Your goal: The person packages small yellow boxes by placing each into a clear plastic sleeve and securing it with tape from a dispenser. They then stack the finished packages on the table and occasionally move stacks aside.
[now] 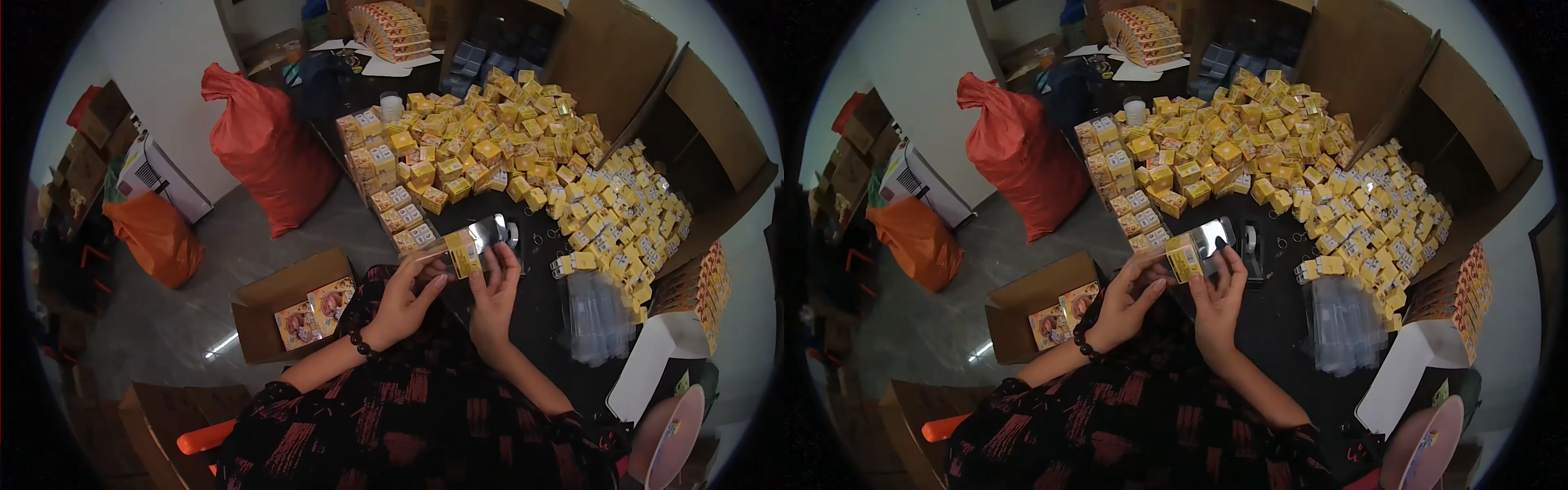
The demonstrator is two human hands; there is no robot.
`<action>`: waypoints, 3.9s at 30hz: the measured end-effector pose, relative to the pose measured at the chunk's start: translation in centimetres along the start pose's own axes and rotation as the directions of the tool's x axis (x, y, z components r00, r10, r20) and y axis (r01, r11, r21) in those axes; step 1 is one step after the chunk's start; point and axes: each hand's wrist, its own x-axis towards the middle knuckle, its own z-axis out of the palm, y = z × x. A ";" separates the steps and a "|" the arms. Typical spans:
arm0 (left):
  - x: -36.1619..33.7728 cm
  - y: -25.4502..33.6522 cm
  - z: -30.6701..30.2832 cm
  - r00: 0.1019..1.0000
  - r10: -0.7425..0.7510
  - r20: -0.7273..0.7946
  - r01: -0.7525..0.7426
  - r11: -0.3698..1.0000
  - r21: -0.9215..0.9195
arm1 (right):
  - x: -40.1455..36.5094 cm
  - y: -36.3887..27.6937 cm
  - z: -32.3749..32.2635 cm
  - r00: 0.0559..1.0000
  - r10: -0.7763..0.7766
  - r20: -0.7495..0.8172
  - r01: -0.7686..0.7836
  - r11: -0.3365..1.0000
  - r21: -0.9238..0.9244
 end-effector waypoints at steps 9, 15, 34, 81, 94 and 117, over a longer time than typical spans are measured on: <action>-0.3 1.9 -2.8 0.879 -0.410 0.244 0.313 0.881 0.354 | 1.4 -0.5 -4.1 0.924 0.158 0.348 -0.150 0.987 -0.050; 1.0 -0.7 -2.7 0.925 -0.272 0.266 0.294 0.955 -0.046 | 0.5 0.7 -5.1 0.828 0.102 0.552 0.020 0.977 -0.211; 0.3 0.1 -1.7 0.944 -0.159 0.289 0.103 0.975 0.199 | 1.5 -0.6 -4.3 0.862 0.276 0.425 -0.135 0.933 -0.332; 1.1 1.1 -0.3 0.878 -0.120 0.464 0.093 0.992 0.082 | 2.2 -9.0 -3.3 0.531 -0.159 0.832 0.815 0.365 -0.451; 0.4 1.0 1.2 0.750 -0.468 0.468 0.652 0.643 -0.402 | 0.2 -5.1 -4.4 0.872 -0.043 0.487 0.188 0.949 -0.254; 0.4 -2.1 1.0 0.748 -0.377 0.546 0.494 0.866 -0.079 | 0.4 -4.4 -4.9 0.890 0.219 0.401 -0.104 0.951 -0.290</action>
